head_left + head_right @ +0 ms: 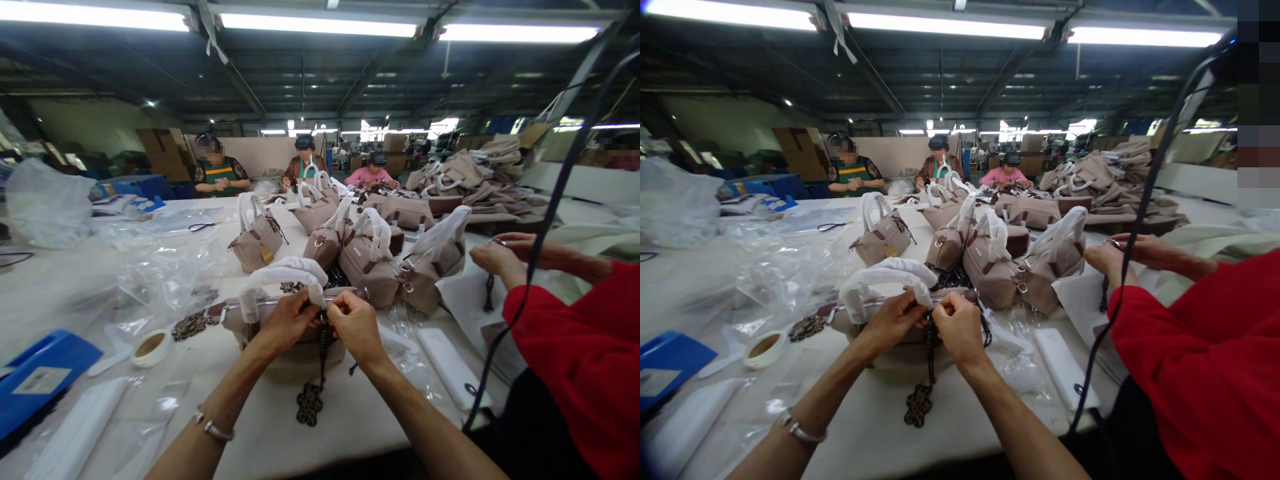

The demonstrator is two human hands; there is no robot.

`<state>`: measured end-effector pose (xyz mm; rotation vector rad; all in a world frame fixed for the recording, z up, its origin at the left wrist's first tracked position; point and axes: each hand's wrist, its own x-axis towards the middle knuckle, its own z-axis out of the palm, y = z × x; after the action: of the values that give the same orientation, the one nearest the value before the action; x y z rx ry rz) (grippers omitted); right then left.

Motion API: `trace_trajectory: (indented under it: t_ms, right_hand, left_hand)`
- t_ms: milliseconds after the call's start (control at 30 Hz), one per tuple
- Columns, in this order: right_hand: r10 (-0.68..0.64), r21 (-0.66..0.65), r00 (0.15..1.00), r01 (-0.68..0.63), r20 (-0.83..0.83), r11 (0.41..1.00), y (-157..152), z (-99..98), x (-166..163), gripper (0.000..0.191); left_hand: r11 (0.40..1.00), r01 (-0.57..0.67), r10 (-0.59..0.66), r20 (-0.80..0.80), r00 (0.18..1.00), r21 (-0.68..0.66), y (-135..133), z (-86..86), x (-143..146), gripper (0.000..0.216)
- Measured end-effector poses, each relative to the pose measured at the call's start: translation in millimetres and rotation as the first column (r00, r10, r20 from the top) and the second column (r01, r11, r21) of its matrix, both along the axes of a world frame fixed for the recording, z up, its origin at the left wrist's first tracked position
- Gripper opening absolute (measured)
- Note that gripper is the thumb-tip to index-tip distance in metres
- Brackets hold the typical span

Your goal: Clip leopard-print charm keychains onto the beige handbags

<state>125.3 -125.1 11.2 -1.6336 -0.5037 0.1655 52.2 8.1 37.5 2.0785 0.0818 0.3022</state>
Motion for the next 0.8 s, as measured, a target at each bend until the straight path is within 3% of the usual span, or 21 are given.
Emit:
trace_trajectory:
  t_ms: [167, 300, 433, 633, 800]
  right_hand:
    - [0.213, 0.166, 0.929, -0.169, -0.304, 0.972, 4, -3.0, 5, 0.027]
    - [0.273, 0.285, 0.869, -0.162, -0.412, 0.945, 3, -4.3, 9, 0.040]
    - [0.246, 0.255, 0.877, -0.147, -0.413, 0.956, 1, -3.7, 3, 0.042]
    - [0.146, 0.251, 0.953, -0.077, -0.267, 0.965, -1, -6.7, -19, 0.041]
    - [0.079, 0.354, 0.906, 0.081, -0.415, 0.932, 9, -11.9, -23, 0.035]
  left_hand:
    - [0.980, -0.093, 0.083, 0.063, 0.995, 0.177, 6, 0.4, -3, 0.017]
    - [0.967, -0.109, 0.091, 0.088, 0.992, 0.232, 7, 0.1, -1, 0.014]
    - [0.959, -0.162, 0.147, 0.078, 0.986, 0.233, 4, -2.1, 1, 0.016]
    - [0.951, -0.240, 0.231, 0.067, 0.971, 0.193, -1, -6.7, 1, 0.012]
    - [0.960, -0.222, 0.215, 0.064, 0.975, 0.169, -2, -4.3, 3, 0.016]
